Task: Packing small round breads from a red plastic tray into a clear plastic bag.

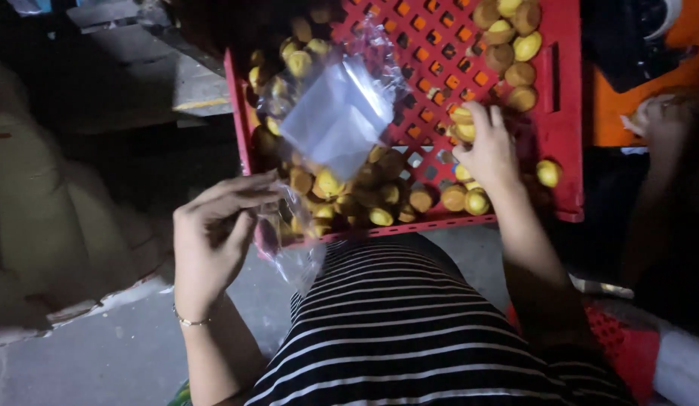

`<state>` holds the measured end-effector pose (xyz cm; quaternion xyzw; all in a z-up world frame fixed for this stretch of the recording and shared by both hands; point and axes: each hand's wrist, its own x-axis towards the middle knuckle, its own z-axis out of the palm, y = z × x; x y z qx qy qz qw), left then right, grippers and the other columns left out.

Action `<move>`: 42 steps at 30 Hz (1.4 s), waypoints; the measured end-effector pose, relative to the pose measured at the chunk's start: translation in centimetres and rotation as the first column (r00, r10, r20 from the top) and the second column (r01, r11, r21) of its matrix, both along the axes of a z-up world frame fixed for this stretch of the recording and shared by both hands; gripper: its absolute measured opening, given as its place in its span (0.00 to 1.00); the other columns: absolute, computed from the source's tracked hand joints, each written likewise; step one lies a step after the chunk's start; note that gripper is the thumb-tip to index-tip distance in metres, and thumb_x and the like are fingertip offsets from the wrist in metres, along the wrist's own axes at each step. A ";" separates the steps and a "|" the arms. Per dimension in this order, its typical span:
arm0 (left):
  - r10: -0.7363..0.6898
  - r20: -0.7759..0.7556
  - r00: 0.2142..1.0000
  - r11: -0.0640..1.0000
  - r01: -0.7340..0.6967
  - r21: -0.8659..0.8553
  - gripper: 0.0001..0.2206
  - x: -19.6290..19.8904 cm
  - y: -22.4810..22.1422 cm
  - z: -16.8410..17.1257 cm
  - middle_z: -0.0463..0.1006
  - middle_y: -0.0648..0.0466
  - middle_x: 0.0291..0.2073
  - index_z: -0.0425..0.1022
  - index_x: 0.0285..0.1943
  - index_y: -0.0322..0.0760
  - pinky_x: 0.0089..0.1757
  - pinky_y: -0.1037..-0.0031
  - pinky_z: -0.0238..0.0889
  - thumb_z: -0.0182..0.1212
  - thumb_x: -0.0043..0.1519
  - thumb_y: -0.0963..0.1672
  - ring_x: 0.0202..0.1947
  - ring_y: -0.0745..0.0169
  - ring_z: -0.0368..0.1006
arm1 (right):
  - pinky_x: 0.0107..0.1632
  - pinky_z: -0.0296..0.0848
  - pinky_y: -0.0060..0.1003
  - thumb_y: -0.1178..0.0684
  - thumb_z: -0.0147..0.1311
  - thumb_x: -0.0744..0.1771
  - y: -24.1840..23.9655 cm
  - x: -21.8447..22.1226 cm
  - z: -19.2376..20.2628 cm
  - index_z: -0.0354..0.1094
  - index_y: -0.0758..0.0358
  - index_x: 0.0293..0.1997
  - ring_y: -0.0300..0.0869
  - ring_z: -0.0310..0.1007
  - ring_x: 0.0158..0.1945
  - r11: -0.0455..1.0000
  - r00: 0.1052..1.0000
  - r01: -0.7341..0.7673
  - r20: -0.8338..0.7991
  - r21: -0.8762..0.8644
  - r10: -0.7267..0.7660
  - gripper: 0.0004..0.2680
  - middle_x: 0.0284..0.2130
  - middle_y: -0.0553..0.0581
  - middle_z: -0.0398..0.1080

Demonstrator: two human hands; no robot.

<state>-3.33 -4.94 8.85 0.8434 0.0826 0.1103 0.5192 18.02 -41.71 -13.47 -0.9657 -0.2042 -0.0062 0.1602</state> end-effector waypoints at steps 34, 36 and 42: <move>-0.486 -0.270 0.831 0.645 0.550 0.530 0.13 2.2 -8.6 -8.5 0.74 0.44 0.37 0.73 0.47 0.34 0.35 0.50 0.63 0.56 0.53 0.40 0.36 0.43 0.74 | 0.64 0.69 0.41 0.47 0.57 0.65 24.3 -17.5 11.4 0.54 0.57 0.72 0.44 0.72 0.59 0.994 0.994 -0.111 0.013 -0.020 0.112 0.26 0.54 0.57 0.70; -0.525 -0.185 0.831 0.418 0.441 0.794 0.06 2.3 -10.0 -9.7 0.78 0.51 0.20 0.80 0.32 0.38 0.21 0.53 0.66 0.55 0.53 0.39 0.20 0.53 0.78 | 0.60 0.72 0.42 0.34 0.55 0.66 17.8 -12.5 7.4 0.46 0.42 0.79 0.37 0.73 0.59 0.951 0.959 -0.278 0.020 -0.135 0.283 0.31 0.57 0.48 0.69; -0.341 -0.136 0.930 0.937 0.348 0.032 0.23 4.1 -6.2 -6.2 0.78 0.38 0.54 0.74 0.60 0.34 0.52 0.47 0.69 0.61 0.52 0.36 0.56 0.30 0.73 | 0.55 0.76 0.40 0.54 0.73 0.59 8.8 -9.9 14.8 0.79 0.52 0.45 0.45 0.80 0.50 0.791 0.888 0.200 -0.448 0.578 0.103 0.12 0.39 0.53 0.81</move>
